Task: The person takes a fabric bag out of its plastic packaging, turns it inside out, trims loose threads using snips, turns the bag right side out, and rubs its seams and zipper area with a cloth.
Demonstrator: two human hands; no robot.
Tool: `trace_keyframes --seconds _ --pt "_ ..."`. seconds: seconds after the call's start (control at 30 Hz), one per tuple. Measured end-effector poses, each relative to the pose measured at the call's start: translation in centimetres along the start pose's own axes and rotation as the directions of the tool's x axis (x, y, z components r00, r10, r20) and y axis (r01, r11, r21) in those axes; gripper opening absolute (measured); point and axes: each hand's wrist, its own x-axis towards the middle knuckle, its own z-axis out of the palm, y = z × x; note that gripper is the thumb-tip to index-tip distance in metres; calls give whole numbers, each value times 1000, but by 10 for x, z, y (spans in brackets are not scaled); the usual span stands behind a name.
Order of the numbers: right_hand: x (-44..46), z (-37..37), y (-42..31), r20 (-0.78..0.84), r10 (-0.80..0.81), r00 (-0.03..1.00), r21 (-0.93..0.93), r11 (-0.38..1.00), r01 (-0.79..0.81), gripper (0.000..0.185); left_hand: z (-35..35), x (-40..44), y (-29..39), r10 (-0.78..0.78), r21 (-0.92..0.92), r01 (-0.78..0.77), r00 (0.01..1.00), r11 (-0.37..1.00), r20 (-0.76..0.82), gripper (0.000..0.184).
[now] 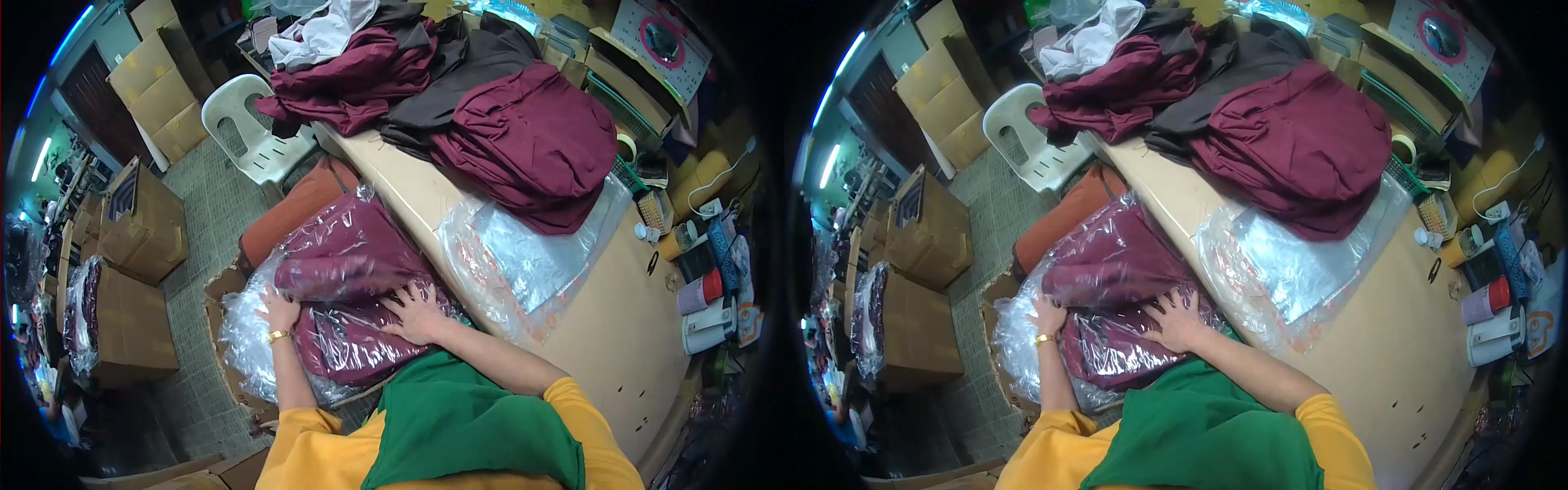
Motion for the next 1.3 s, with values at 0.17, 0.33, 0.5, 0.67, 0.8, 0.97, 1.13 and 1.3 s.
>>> trace_keyframes --seconds 0.17,0.33,0.5,0.67,0.8,0.97,1.13,1.3 --pt "-17 -14 -5 -147 16 989 123 992 3 88 -176 -72 71 156 119 -140 977 983 -144 68" --pt "-19 -15 -5 -22 -40 999 85 995 42 81 -120 -45 177 541 22 -552 807 834 -238 74" --pt "-81 -61 -2 -354 -258 899 209 915 345 58 -36 6 173 497 38 -496 862 867 -103 81" --pt "-210 -105 130 -906 81 416 58 996 -68 37 -127 -3 190 536 -19 -585 755 811 -379 62" --pt "-313 -75 314 -809 574 131 409 708 -576 40 -202 -57 274 681 -162 -925 365 344 -635 43" --pt "-368 -56 386 -732 677 83 379 505 -775 41 -239 -140 403 780 -83 -994 0 -67 -625 62" --pt "-362 -66 337 -486 858 166 372 375 -849 41 -202 -136 496 842 109 -994 -79 -24 -534 54" --pt "-386 -62 342 -701 658 277 202 555 -807 32 -219 -119 511 869 -221 -975 104 -6 -484 28"
